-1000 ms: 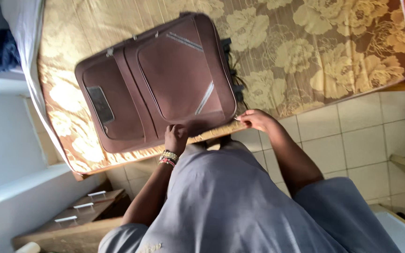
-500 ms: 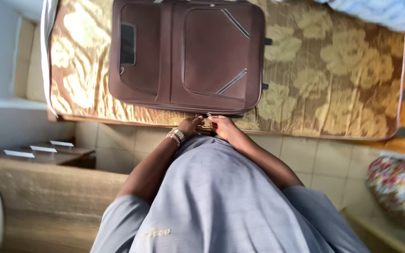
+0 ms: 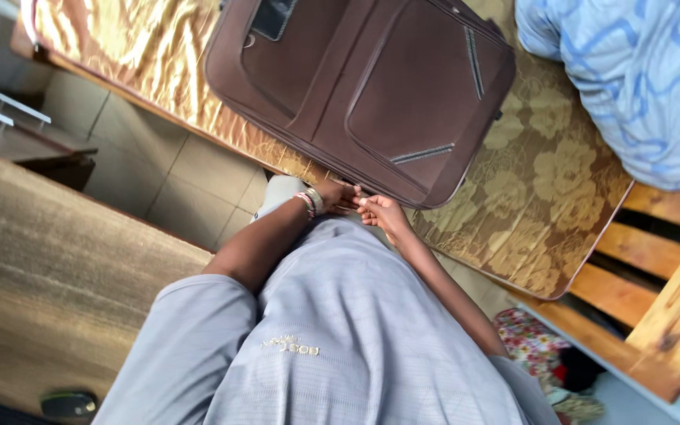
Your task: The person unpacks a brown suitcase placed on a bed, removing pens, scissors, a hair dryer, a laptop, a laptop bag, a cloth, a red case, a flashlight, a mouse, and a laptop. They place each item on a nearby desk and then close the suitcase.
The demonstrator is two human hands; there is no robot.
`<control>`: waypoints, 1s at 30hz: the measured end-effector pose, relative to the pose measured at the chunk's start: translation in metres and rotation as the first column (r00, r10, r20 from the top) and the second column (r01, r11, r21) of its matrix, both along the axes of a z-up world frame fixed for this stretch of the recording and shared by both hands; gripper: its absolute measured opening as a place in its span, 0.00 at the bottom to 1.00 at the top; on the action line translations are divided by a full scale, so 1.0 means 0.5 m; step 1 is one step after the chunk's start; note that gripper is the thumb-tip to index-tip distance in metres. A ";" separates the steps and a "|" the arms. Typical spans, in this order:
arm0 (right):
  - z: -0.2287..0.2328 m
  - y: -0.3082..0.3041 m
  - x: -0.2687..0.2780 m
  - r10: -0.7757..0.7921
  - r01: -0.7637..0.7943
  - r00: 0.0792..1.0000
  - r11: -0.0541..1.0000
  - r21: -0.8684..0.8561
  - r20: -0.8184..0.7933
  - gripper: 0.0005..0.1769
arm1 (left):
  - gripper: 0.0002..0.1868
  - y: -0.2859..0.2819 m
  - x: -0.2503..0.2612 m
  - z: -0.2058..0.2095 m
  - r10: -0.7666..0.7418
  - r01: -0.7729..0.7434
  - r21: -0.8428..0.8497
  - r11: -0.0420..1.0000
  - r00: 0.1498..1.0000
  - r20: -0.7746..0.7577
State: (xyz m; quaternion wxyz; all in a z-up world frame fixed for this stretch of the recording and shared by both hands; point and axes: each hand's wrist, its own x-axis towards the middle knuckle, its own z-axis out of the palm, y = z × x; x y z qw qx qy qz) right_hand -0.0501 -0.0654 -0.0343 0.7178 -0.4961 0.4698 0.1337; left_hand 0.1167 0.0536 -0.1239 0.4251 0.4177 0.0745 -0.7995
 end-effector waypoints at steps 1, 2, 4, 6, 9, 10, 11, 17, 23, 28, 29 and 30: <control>0.019 -0.005 0.013 0.034 -0.034 0.999 0.999 0.013 0.002 0.10 | 0.10 0.016 0.026 -0.003 0.023 -0.023 0.004 1.000 1.000 -0.015; 0.037 -0.011 0.026 0.069 -0.069 0.998 0.997 0.027 0.004 0.11 | 0.10 0.039 0.056 -0.005 0.046 -0.046 0.008 0.999 0.998 -0.030; 0.059 -0.028 0.064 0.120 -0.120 0.993 0.992 0.029 -0.009 0.12 | 0.10 0.086 0.124 -0.004 0.103 -0.105 -0.014 0.994 0.992 -0.079; 0.063 -0.045 0.108 0.157 -0.157 0.987 0.988 0.006 -0.038 0.12 | 0.08 0.132 0.197 0.004 0.210 -0.213 -0.023 0.977 0.972 -0.106; 0.048 -0.079 0.177 0.237 -0.237 0.971 0.969 -0.067 -0.017 0.12 | 0.08 0.204 0.309 0.030 0.371 -0.368 0.094 0.925 0.928 -0.013; 0.043 -0.090 0.197 0.221 -0.221 0.975 0.975 -0.030 -0.008 0.12 | 0.08 0.233 0.338 0.044 0.469 -0.470 0.118 0.875 0.882 0.036; 0.035 -0.101 0.223 0.199 -0.199 0.980 0.980 0.003 0.005 0.12 | 0.08 0.261 0.379 0.057 0.554 -0.562 0.131 0.817 0.827 0.093; 0.002 -0.129 0.332 0.238 -0.237 0.971 0.971 -0.034 0.017 0.13 | 0.15 0.281 0.571 0.078 0.669 -0.739 0.129 0.661 0.658 0.346; 0.004 -0.141 0.356 0.212 -0.211 0.976 0.977 -0.035 0.048 0.14 | 0.17 0.210 0.757 0.059 0.269 -0.556 0.264 0.788 0.697 0.665; 0.019 -0.154 0.327 0.104 -0.104 0.995 0.994 -0.013 0.007 0.14 | 0.23 0.103 0.891 0.050 -0.292 -0.092 0.371 0.924 0.454 0.842; 0.023 -0.156 0.323 0.086 -0.086 0.996 0.996 -0.009 0.001 0.14 | 0.22 0.068 0.912 0.048 -0.295 -0.111 0.379 0.919 0.444 0.846; 0.026 -0.161 0.323 0.068 -0.068 0.998 0.998 -0.005 -0.004 0.15 | 0.21 0.031 0.931 0.046 -0.298 -0.131 0.387 0.913 0.433 0.851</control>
